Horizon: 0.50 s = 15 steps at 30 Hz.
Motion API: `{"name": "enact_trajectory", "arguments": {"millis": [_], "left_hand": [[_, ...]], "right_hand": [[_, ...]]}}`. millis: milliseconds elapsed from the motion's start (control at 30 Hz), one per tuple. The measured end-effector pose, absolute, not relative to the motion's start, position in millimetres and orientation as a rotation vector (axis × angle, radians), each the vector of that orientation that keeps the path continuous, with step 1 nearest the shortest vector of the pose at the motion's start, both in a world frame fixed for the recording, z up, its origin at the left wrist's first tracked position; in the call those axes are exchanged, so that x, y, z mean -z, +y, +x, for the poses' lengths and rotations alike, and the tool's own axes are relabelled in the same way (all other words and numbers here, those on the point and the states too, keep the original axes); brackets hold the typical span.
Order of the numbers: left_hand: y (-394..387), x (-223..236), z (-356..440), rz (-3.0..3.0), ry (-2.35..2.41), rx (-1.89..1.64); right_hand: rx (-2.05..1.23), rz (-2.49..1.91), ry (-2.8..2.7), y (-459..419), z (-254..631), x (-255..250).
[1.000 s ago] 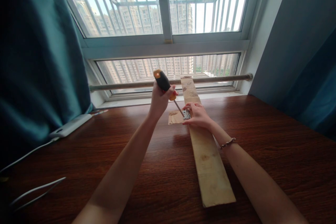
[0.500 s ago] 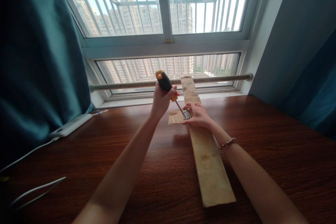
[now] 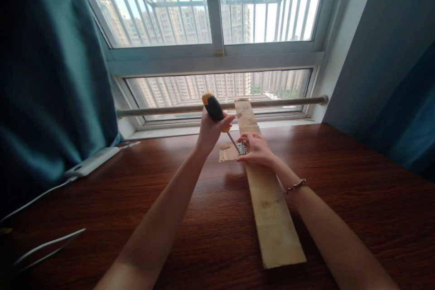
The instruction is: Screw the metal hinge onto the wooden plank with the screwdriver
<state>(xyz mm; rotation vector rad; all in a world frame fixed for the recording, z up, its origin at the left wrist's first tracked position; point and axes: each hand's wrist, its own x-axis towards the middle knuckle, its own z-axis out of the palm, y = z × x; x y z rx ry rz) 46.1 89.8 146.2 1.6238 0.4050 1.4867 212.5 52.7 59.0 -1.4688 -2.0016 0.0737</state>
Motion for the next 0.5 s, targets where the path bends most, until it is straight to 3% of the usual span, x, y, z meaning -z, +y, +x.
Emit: {"name": "enact_trajectory", "arguments": {"millis": [233,500], "left_hand": [[89.2,-155.0,34.0,1.769,0.592,-1.476],[89.3,-158.5,26.7,1.619,0.339,-1.216]], "right_hand": [[-0.054,-1.482,-1.996,55.2,212.8,-58.0],[-0.046,-1.458,-2.003,53.8,212.4,-58.2]]}}
